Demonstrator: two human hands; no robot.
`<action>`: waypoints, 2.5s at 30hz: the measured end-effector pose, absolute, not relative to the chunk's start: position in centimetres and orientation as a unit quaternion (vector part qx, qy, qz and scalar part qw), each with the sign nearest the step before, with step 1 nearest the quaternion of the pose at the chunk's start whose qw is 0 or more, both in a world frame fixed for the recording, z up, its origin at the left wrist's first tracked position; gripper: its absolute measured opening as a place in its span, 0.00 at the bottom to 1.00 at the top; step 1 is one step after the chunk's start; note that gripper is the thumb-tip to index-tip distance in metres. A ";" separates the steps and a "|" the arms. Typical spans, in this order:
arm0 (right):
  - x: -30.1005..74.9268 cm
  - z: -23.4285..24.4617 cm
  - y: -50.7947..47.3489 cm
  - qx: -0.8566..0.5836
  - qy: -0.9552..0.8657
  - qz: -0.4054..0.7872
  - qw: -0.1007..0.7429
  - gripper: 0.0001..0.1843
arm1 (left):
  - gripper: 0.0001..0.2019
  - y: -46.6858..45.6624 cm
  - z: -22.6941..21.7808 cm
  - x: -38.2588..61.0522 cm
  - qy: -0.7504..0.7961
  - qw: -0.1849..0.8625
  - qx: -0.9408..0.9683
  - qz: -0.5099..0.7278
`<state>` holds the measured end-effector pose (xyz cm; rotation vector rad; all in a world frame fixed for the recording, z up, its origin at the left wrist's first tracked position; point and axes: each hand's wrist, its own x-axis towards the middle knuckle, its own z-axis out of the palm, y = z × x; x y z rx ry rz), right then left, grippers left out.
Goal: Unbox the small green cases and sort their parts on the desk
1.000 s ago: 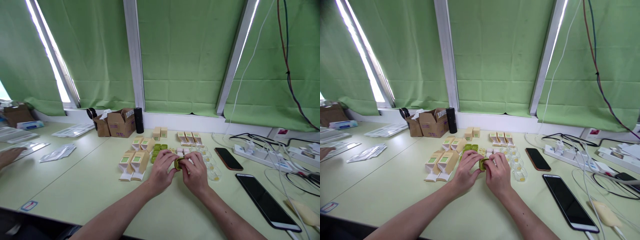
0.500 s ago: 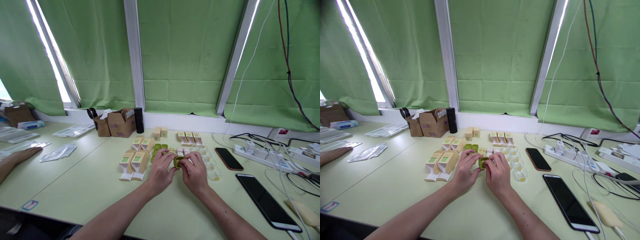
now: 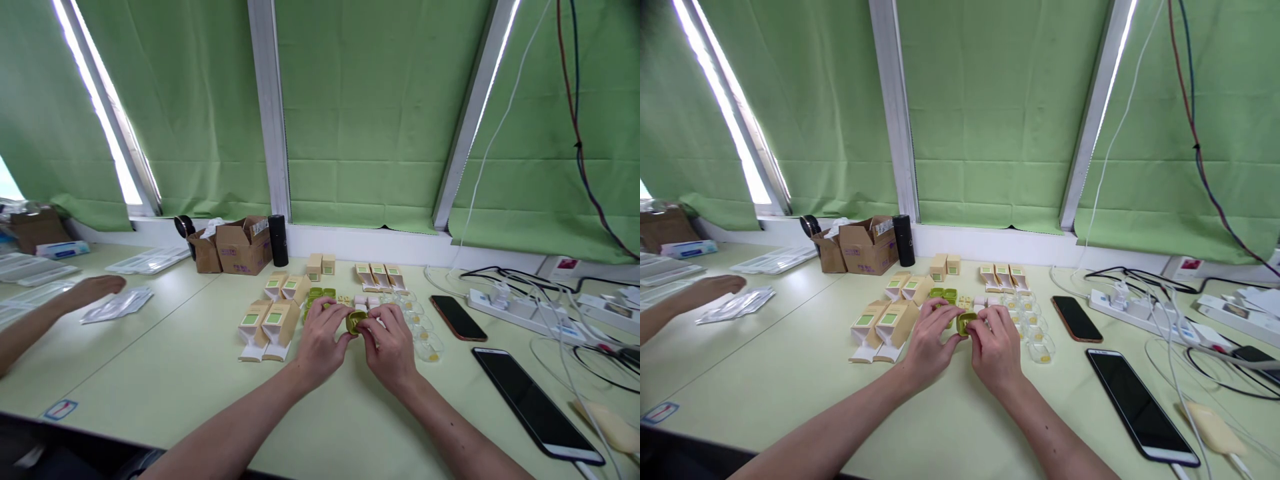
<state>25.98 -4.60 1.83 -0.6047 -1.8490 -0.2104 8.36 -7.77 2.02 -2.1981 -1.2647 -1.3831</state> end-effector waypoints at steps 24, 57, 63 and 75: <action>25.9 1.7 -4.7 -0.269 -0.786 -0.081 0.551 0.09 | 0.24 -7.7 2.0 8.3 -0.453 0.122 -0.746 -0.474; 22.5 0.1 -0.4 -0.378 -0.858 -0.169 0.303 0.08 | 0.21 -5.7 2.3 5.7 -0.566 0.065 -0.597 -0.564; 22.1 0.0 0.0 -0.399 -0.852 -0.158 0.299 0.07 | 0.21 -5.7 2.3 5.8 -0.565 0.062 -0.592 -0.572; 23.7 0.0 -6.0 -0.283 -0.887 -0.076 0.355 0.06 | 0.15 -6.1 2.5 6.3 -0.545 0.002 -0.580 -0.605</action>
